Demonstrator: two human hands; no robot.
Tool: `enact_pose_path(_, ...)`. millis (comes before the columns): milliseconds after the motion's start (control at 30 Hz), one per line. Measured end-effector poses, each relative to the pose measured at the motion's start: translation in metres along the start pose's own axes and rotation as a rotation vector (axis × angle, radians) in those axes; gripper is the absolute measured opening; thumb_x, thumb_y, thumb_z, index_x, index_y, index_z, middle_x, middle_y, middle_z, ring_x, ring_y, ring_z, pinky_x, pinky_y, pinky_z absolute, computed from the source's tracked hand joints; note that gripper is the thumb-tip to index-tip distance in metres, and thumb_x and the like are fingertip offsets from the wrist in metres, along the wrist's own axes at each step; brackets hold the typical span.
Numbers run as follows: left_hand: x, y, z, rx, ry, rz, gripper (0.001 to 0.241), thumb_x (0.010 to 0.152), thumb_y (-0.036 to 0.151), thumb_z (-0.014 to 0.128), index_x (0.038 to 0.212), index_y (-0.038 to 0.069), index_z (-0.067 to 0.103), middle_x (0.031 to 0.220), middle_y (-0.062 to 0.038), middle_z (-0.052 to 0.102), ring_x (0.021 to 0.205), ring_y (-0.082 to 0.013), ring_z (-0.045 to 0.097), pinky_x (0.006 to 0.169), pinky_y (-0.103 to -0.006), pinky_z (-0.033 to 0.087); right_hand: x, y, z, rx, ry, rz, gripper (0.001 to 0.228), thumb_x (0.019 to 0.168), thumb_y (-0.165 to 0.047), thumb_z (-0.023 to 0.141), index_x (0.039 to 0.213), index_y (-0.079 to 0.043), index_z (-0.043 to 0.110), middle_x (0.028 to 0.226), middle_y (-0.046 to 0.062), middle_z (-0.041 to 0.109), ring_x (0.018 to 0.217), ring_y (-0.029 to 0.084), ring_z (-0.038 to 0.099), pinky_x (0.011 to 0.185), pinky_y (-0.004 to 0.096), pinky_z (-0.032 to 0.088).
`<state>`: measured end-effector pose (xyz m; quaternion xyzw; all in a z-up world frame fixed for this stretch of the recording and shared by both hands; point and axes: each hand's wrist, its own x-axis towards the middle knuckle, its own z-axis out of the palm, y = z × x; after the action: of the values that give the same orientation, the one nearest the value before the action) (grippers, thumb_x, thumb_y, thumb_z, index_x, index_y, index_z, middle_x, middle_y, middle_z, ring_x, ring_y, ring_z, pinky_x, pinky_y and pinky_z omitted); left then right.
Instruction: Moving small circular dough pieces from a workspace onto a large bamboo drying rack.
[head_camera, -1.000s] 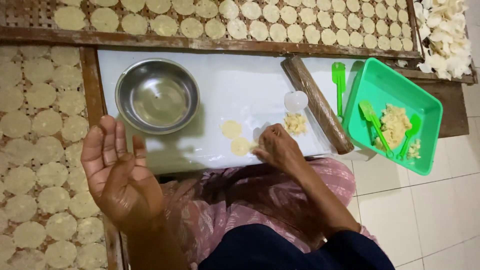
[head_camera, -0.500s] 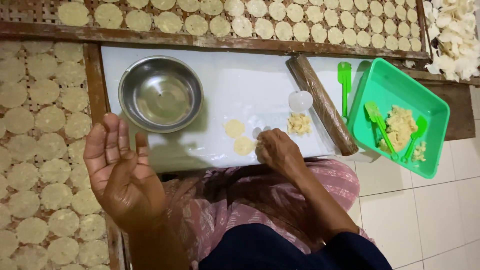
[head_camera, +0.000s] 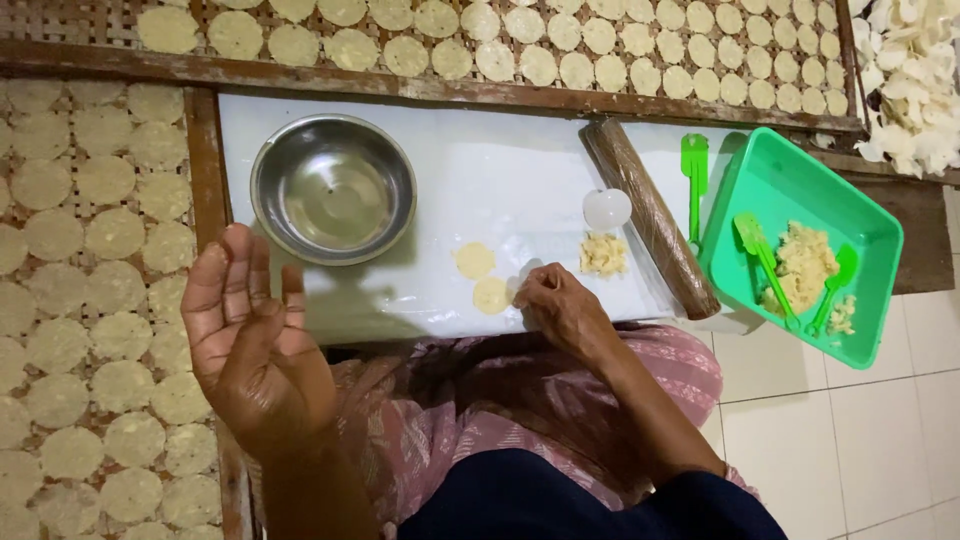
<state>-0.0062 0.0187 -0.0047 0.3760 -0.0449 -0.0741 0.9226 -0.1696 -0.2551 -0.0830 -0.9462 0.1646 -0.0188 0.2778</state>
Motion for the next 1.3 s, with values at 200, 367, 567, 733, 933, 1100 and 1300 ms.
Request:
enact_pose_path(200, -0.001, 0.003, 0.008, 0.023, 0.054, -0.021, 0.053, 0.094, -0.009, 0.044, 0.144, 0.006, 0.047, 0.155, -0.013, 0.051, 0.147, -0.0216, 0.05, 0.122, -0.0383, 0.045, -0.004, 0.008, 0.004, -0.059, 0.004, -0.075, 0.012, 0.093, -0.01, 0.063, 0.104, -0.013, 0.066, 0.095, 0.005, 0.061, 0.066, 0.019, 0.059, 0.056, 0.033, 0.055)
enact_pose_path(367, 0.0, -0.001, 0.001, 0.014, -0.003, -0.008, 0.053, 0.095, -0.009, 0.041, 0.145, 0.007, 0.046, 0.157, -0.014, 0.049, 0.147, -0.0214, 0.049, 0.124, -0.0414, 0.043, -0.001, 0.006, 0.008, 0.018, 0.089, -0.061, 0.015, 0.088, -0.011, 0.075, 0.095, -0.009, 0.061, 0.088, 0.006, 0.066, 0.065, 0.016, 0.062, 0.055, 0.031, 0.056)
enact_pose_path(567, 0.0, 0.002, 0.0, 0.006, 0.014, -0.031, 0.052, 0.096, -0.008, 0.042, 0.145, 0.007, 0.047, 0.158, -0.014, 0.049, 0.149, -0.0213, 0.048, 0.124, -0.0394, 0.042, 0.01, 0.027, 0.0, 0.387, -0.023, 0.341, 0.017, 0.088, -0.005, 0.072, 0.089, -0.015, 0.058, 0.085, 0.005, 0.072, 0.065, 0.014, 0.068, 0.052, 0.026, 0.06)
enact_pose_path(733, 0.0, 0.004, 0.0, -0.009, -0.004, -0.015, 0.057, 0.092, -0.01, 0.042, 0.147, 0.005, 0.045, 0.155, -0.015, 0.05, 0.145, -0.0206, 0.049, 0.123, -0.0381, 0.042, 0.011, 0.025, -0.01, 0.428, -0.031, 0.386, 0.012, 0.091, -0.007, 0.068, 0.095, -0.016, 0.061, 0.082, -0.001, 0.065, 0.067, 0.012, 0.056, 0.058, 0.027, 0.046)
enact_pose_path(933, 0.001, 0.008, 0.002, -0.019, 0.026, -0.028, 0.057, 0.092, -0.009, 0.045, 0.148, 0.002, 0.045, 0.152, -0.015, 0.053, 0.141, -0.0212, 0.051, 0.119, -0.0375, 0.045, 0.01, 0.006, -0.016, 0.299, -0.057, 0.383, 0.019, 0.095, -0.027, 0.061, 0.107, -0.014, 0.069, 0.081, 0.004, 0.071, 0.07, 0.016, 0.061, 0.063, 0.031, 0.046)
enact_pose_path(1100, 0.001, 0.008, 0.004, -0.012, 0.02, -0.046, 0.055, 0.094, -0.007, 0.045, 0.147, 0.005, 0.045, 0.153, -0.012, 0.053, 0.145, -0.0205, 0.05, 0.123, -0.0401, 0.042, 0.011, 0.026, 0.004, 0.121, -0.07, 0.279, 0.02, 0.086, -0.016, 0.08, 0.099, -0.014, 0.065, 0.076, 0.0, 0.064, 0.063, 0.013, 0.056, 0.051, 0.023, 0.05)
enact_pose_path(1300, 0.003, 0.006, 0.003, -0.172, -0.142, 0.077, 0.055, 0.084, -0.007, 0.056, 0.138, 0.0, 0.057, 0.129, -0.017, 0.067, 0.105, -0.0262, 0.07, 0.078, -0.0373, 0.066, 0.01, 0.038, -0.008, 0.358, 0.01, 0.279, 0.026, 0.084, -0.01, 0.07, 0.11, -0.01, 0.07, 0.081, 0.001, 0.068, 0.07, 0.012, 0.06, 0.066, 0.026, 0.051)
